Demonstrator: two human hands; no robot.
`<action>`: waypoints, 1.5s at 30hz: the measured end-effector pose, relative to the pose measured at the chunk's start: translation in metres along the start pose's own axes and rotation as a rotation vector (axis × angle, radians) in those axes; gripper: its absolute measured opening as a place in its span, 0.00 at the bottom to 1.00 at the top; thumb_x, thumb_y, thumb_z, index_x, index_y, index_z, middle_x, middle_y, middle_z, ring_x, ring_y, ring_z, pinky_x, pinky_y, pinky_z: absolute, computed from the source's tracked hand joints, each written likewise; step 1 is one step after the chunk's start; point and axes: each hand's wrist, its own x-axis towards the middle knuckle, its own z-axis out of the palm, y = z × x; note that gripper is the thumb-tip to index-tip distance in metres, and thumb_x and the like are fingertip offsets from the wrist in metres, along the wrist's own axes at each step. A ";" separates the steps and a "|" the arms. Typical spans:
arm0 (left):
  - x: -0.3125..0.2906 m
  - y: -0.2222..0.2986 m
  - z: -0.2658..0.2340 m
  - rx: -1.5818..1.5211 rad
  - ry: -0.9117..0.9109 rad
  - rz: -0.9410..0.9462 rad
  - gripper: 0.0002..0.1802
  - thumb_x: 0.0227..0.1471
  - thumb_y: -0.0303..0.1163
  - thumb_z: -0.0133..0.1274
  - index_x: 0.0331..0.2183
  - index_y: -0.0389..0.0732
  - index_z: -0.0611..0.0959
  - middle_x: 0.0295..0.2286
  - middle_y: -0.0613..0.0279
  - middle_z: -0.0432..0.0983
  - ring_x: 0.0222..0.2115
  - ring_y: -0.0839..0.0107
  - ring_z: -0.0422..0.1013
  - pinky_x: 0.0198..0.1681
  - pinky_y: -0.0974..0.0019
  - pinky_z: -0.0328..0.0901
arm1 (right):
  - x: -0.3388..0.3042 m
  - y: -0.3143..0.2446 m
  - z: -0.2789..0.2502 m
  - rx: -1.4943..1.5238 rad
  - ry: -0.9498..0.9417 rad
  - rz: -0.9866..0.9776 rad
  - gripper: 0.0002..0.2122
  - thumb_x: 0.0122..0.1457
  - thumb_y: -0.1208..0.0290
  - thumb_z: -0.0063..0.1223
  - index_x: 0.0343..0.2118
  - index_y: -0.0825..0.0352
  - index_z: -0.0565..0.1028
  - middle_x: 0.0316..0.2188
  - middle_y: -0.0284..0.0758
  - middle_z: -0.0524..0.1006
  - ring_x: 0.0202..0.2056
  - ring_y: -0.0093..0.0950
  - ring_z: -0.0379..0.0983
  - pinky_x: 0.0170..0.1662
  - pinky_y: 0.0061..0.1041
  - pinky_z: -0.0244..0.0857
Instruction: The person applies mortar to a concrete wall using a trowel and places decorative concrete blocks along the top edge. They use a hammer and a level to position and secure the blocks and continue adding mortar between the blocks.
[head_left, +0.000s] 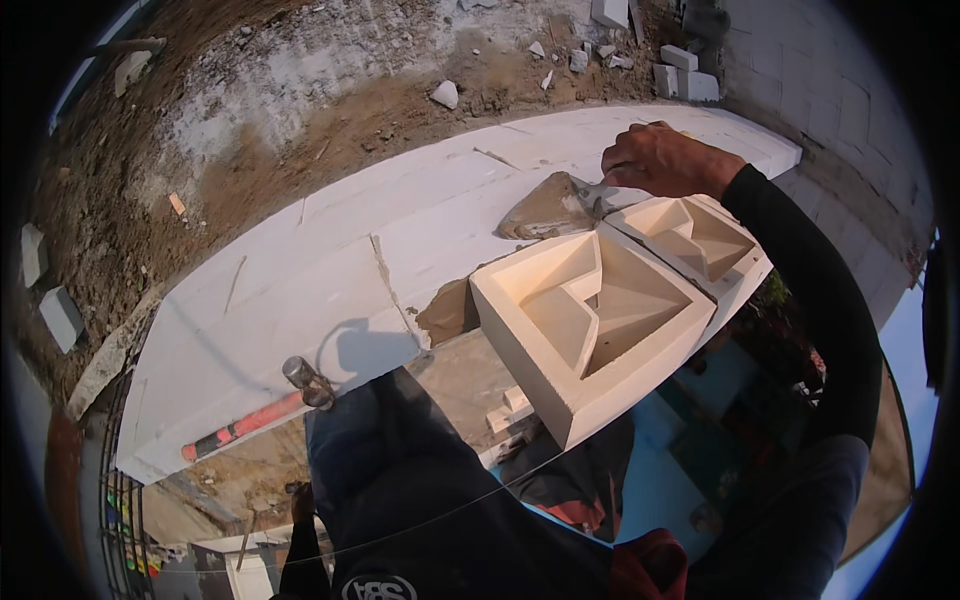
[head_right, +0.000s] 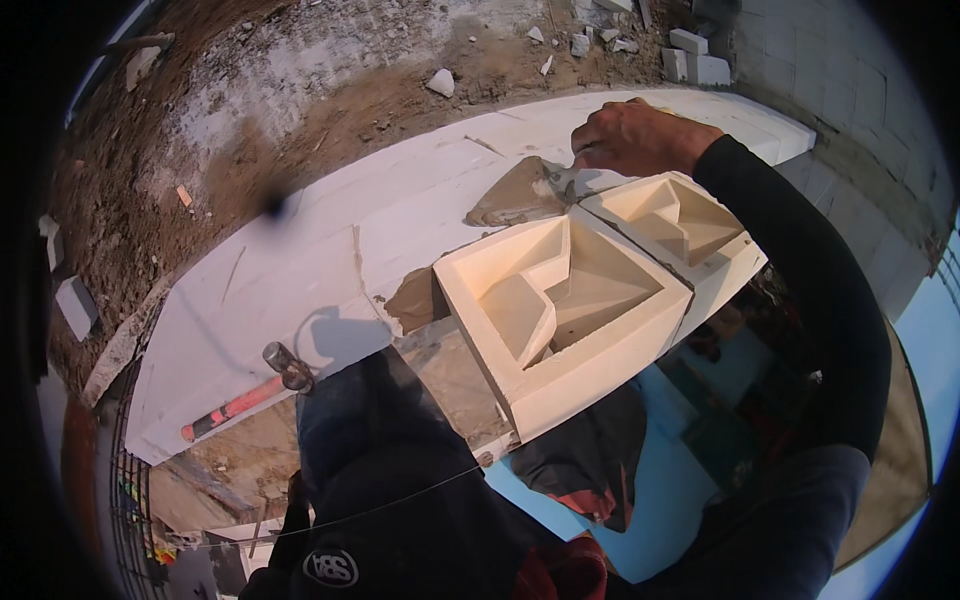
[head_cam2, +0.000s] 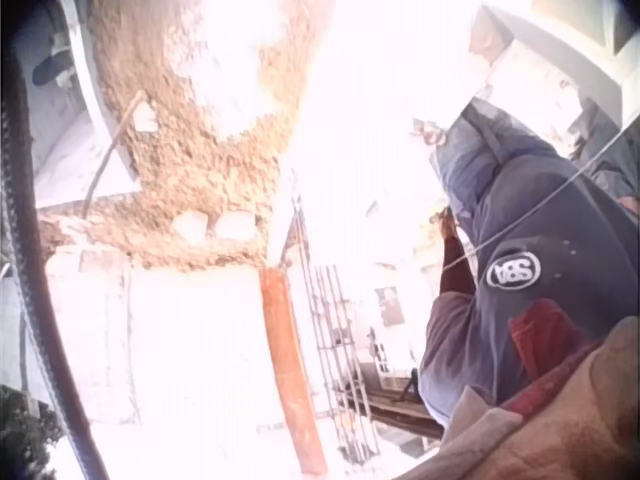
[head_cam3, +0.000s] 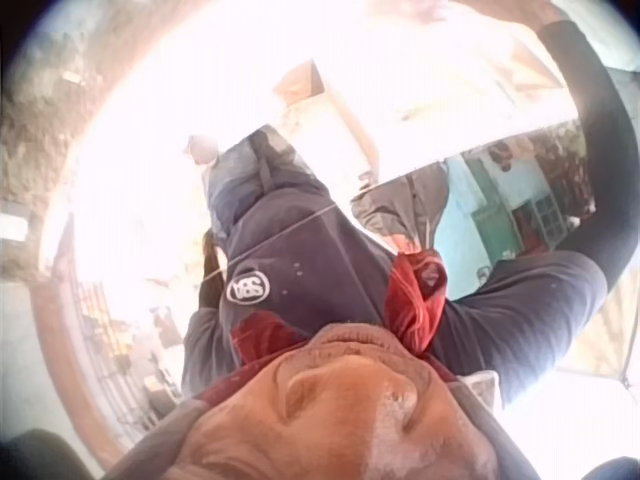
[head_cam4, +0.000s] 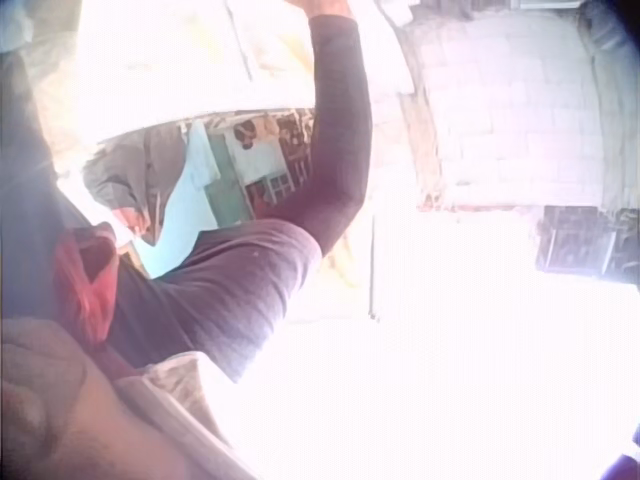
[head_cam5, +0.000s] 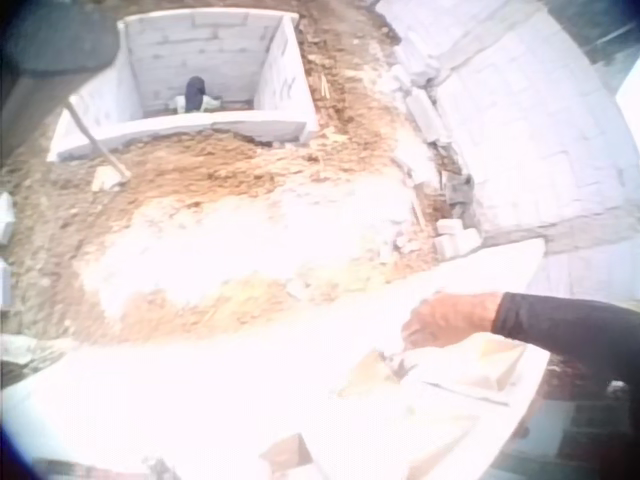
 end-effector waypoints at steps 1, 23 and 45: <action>-0.005 -0.002 -0.005 0.064 -0.011 0.053 0.10 0.55 0.24 0.53 0.40 0.41 0.81 0.29 0.47 0.78 0.32 0.50 0.78 0.34 0.52 0.71 | 0.001 -0.003 0.001 0.031 0.003 -0.002 0.11 0.66 0.61 0.55 0.39 0.63 0.80 0.36 0.36 0.80 0.43 0.36 0.75 0.49 0.40 0.66; 0.060 0.012 -0.028 0.264 -0.093 -0.149 0.20 0.64 0.42 0.46 0.33 0.38 0.87 0.28 0.49 0.83 0.32 0.50 0.79 0.37 0.52 0.71 | -0.129 -0.155 -0.060 -0.212 0.924 -0.125 0.19 0.67 0.57 0.54 0.48 0.71 0.74 0.43 0.43 0.76 0.44 0.43 0.74 0.49 0.38 0.67; 0.155 0.060 -0.156 0.045 0.385 0.116 0.19 0.44 0.31 0.68 0.38 0.30 0.88 0.32 0.46 0.85 0.33 0.62 0.83 0.38 0.61 0.74 | -0.055 -0.465 0.505 1.776 1.098 0.370 0.15 0.70 0.63 0.43 0.47 0.69 0.75 0.26 0.38 0.77 0.29 0.27 0.76 0.34 0.32 0.70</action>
